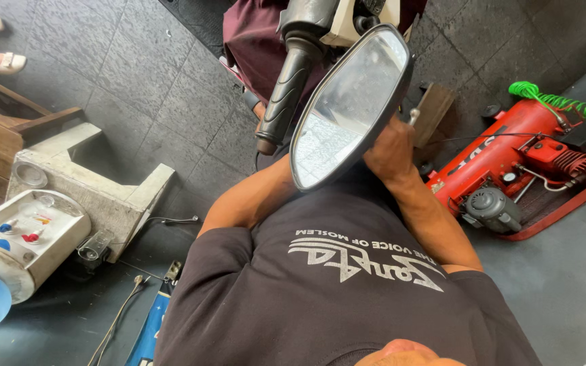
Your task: The person retrieves a small metal part from a pile of components on the floor, then returns to the motorcycle and installs the part onto the handlebar area near the side mirror. The person uses both hands to align and secure the part in place.
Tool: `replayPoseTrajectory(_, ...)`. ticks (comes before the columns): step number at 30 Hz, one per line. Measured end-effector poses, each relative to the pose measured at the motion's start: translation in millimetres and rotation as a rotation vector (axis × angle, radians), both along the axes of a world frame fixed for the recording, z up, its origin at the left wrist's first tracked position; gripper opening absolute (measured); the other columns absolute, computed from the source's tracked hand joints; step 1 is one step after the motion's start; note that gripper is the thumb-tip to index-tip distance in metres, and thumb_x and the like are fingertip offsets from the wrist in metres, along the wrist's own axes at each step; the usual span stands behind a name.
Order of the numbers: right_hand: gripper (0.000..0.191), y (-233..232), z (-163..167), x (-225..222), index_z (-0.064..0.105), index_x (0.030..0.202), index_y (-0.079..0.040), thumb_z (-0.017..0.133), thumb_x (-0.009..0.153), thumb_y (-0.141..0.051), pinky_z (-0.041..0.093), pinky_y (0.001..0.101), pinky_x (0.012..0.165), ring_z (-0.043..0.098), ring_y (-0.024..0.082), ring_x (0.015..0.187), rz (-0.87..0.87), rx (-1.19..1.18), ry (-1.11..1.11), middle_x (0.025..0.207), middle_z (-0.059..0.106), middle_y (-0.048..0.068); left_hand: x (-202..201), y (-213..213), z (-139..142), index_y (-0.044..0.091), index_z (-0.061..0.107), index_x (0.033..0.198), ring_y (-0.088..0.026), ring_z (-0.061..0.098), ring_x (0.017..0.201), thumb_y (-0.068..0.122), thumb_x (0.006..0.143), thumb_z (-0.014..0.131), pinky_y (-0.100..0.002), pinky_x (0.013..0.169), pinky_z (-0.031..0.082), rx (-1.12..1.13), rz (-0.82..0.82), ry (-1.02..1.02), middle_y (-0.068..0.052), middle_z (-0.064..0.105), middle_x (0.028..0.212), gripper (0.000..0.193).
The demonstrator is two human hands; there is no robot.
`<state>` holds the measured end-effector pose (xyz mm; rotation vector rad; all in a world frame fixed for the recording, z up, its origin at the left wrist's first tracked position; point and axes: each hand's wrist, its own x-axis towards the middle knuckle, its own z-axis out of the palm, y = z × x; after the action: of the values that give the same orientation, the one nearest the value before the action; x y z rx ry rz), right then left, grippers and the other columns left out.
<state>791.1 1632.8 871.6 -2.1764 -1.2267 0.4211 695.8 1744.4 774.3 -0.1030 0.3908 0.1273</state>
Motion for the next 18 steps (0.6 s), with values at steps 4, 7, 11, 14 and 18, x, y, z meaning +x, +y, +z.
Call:
replayPoseTrajectory(4, 0.03, -1.8, -12.0, 3.6, 0.07, 0.112, 0.001, 0.079, 0.088, -0.016, 0.057, 0.0458, 0.07, 0.071, 0.038, 0.081, 0.029, -0.01, -0.041, 0.104, 0.07, 0.022, -4.3, 6.1, 2.0, -0.002, 0.048, 0.144, -0.035, 0.066, 0.119, 0.043, 0.105, 0.044, -0.049, 0.101, 0.058, 0.062, 0.02, 0.042, -0.026, 0.059, 0.134, 0.059)
replayPoseTrajectory(7, 0.029, 2.8, -12.2, 8.5, 0.067, 0.111, 0.002, 0.081, 0.092, -0.015, 0.054, 0.0405, 0.064, 0.067, 0.029, 0.073, -0.11, 0.08, 0.2, 0.09, 0.068, 0.017, -3.2, 11.4, 4.7, -0.002, 0.048, 0.143, -0.035, 0.066, 0.118, 0.042, 0.105, 0.045, -0.048, 0.1, 0.058, 0.099, 0.03, 0.061, -0.026, 0.059, 0.133, 0.058)
replayPoseTrajectory(11, 0.019, 24.5, -15.1, 16.9, 0.066, 0.109, 0.005, 0.072, 0.103, -0.012, 0.043, 0.0277, 0.049, 0.058, 0.015, 0.059, -0.539, 0.293, 1.066, 0.078, 0.066, 0.008, -1.1, 20.1, 6.9, -0.002, 0.048, 0.142, -0.034, 0.066, 0.117, 0.041, 0.104, 0.047, -0.048, 0.1, 0.058, 0.149, 0.042, 0.088, -0.025, 0.059, 0.132, 0.057)
replayPoseTrajectory(14, 0.014, 43.4, -20.9, 18.0, 0.064, 0.109, 0.002, 0.073, 0.099, -0.003, 0.05, 0.025, 0.051, 0.064, 0.013, 0.063, -0.51, 0.552, 1.307, 0.084, 0.069, 0.006, -2.7, 27.5, 8.0, -0.002, 0.049, 0.141, -0.034, 0.066, 0.116, 0.04, 0.103, 0.048, -0.048, 0.1, 0.058, 0.18, 0.042, 0.104, -0.025, 0.06, 0.131, 0.056)
replayPoseTrajectory(18, 0.024, 54.3, -23.7, 17.9, 0.066, 0.116, 0.005, 0.077, 0.095, -0.001, 0.063, 0.0319, 0.081, 0.073, 0.018, 0.088, -0.421, 0.679, 1.401, 0.102, 0.073, 0.009, -3.3, 34.8, 9.0, -0.002, 0.049, 0.14, -0.034, 0.066, 0.115, 0.039, 0.103, 0.049, -0.048, 0.099, 0.058, 0.211, 0.045, 0.112, -0.025, 0.06, 0.13, 0.055)
